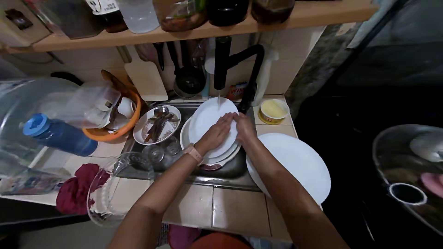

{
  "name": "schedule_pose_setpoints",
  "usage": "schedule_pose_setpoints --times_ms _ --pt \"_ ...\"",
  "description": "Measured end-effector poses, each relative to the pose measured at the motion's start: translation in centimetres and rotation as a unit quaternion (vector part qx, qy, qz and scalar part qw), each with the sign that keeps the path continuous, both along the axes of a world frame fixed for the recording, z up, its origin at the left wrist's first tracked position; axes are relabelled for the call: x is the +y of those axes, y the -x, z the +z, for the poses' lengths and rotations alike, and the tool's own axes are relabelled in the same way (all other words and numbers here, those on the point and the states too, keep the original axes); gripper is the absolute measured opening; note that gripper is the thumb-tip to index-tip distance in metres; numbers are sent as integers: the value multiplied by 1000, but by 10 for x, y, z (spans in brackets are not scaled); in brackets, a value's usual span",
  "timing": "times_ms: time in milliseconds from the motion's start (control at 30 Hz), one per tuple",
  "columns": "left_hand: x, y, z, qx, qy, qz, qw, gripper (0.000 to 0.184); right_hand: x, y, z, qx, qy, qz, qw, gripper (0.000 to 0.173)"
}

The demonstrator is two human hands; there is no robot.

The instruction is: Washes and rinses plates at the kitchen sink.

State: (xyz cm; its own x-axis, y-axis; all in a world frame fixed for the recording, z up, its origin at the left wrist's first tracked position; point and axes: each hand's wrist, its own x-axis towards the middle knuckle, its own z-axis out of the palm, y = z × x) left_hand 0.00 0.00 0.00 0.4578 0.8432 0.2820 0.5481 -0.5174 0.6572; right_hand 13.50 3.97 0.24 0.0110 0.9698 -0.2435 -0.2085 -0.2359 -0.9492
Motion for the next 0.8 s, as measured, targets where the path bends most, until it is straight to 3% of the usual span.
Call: schedule_pose_setpoints --times_ms 100,300,367,500,600,733,800 --pt "19 -12 1 41 -8 26 999 55 -6 -4 -5 -9 -24 9 1000 30" --pt "76 8 11 53 128 250 958 66 -13 -25 -18 6 -63 33 997 29" --pt "78 5 19 68 138 286 946 69 -14 -24 -19 14 -63 30 997 27" --pt "38 -21 15 104 -20 177 978 60 -6 -14 -26 31 -84 24 996 29" --pt "13 -39 -14 99 -75 125 984 58 5 -10 -28 24 -120 9 992 30" --pt "-25 -42 -58 103 -13 138 985 61 8 -8 -13 2 -123 -31 992 30" --pt "-39 -39 -75 43 41 186 981 69 7 -9 -8 5 -110 -48 993 33"
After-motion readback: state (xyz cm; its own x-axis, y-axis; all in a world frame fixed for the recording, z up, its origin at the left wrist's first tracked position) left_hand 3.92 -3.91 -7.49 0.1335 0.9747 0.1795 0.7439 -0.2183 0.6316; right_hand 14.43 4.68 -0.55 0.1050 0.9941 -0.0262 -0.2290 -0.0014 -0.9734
